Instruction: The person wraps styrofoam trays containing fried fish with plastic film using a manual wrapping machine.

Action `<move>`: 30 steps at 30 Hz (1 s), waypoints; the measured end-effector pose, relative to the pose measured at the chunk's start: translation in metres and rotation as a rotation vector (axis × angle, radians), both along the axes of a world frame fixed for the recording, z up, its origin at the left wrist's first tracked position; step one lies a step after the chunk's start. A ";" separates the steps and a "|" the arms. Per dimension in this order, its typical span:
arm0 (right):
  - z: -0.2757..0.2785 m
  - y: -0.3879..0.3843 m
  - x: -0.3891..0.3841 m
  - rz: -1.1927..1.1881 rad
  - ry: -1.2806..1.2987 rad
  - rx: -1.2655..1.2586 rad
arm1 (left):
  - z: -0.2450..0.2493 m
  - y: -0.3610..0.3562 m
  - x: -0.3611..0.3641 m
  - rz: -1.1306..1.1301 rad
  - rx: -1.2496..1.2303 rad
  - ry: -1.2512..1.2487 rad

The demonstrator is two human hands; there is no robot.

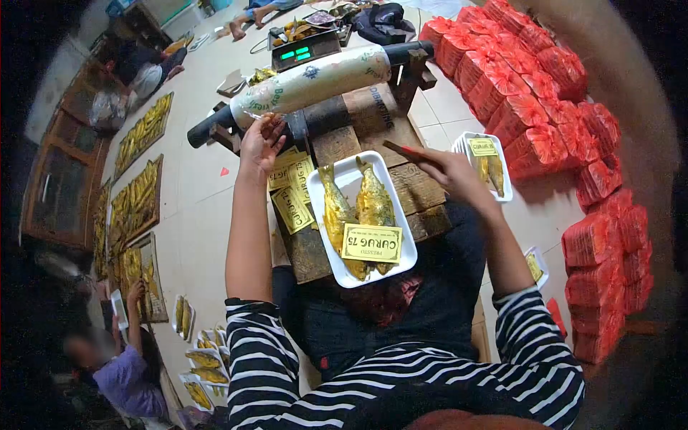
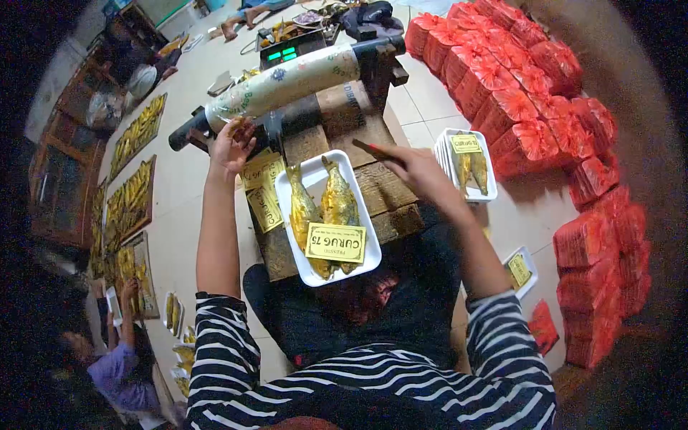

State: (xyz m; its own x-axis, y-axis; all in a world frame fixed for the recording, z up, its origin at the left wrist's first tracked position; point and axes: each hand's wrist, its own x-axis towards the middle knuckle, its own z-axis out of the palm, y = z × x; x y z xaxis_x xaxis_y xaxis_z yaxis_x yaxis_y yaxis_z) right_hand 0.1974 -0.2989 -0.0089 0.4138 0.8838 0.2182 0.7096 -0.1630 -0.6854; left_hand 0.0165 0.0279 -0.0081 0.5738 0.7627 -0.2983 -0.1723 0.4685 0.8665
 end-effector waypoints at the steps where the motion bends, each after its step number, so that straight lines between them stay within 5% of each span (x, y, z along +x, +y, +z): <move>1: -0.019 0.015 0.004 -0.004 -0.072 0.022 | -0.002 0.002 -0.001 -0.002 -0.004 0.001; 9: 0.002 -0.054 0.001 0.191 0.006 -0.340 | -0.008 0.004 -0.014 -0.091 0.035 -0.030; 12: 0.022 -0.081 0.002 0.263 0.274 -0.385 | -0.004 -0.008 -0.012 -0.083 0.063 -0.024; 15: 0.018 -0.069 0.010 0.022 0.493 -0.084 | -0.001 -0.011 -0.011 -0.081 0.067 -0.008; 19: -0.020 0.001 0.013 -0.156 0.468 0.070 | -0.003 -0.006 -0.013 -0.125 0.075 -0.015; 21: -0.066 0.035 0.023 -0.086 0.201 0.234 | -0.002 -0.006 -0.013 -0.130 0.070 -0.014; 22: -0.061 0.043 0.018 -0.148 0.174 0.123 | 0.006 -0.012 -0.014 -0.123 0.067 -0.012; 25: -0.061 0.089 0.031 -0.274 0.015 0.364 | 0.014 -0.013 -0.017 -0.151 0.153 0.005; 26: -0.056 0.108 0.032 -0.266 0.335 0.484 | 0.017 -0.013 -0.018 -0.155 0.150 -0.007; 30: -0.070 0.181 0.069 -0.377 0.915 0.480 | 0.016 -0.009 -0.016 -0.148 0.123 -0.019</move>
State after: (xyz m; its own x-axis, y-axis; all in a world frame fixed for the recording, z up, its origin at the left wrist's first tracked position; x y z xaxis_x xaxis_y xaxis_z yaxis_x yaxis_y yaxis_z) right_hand 0.2664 -0.1178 -0.0786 0.8203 0.5715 -0.0212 -0.1380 0.1619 -0.9771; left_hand 0.0005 0.0186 0.0077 0.6868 0.6999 -0.1960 -0.1260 0.3803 0.9163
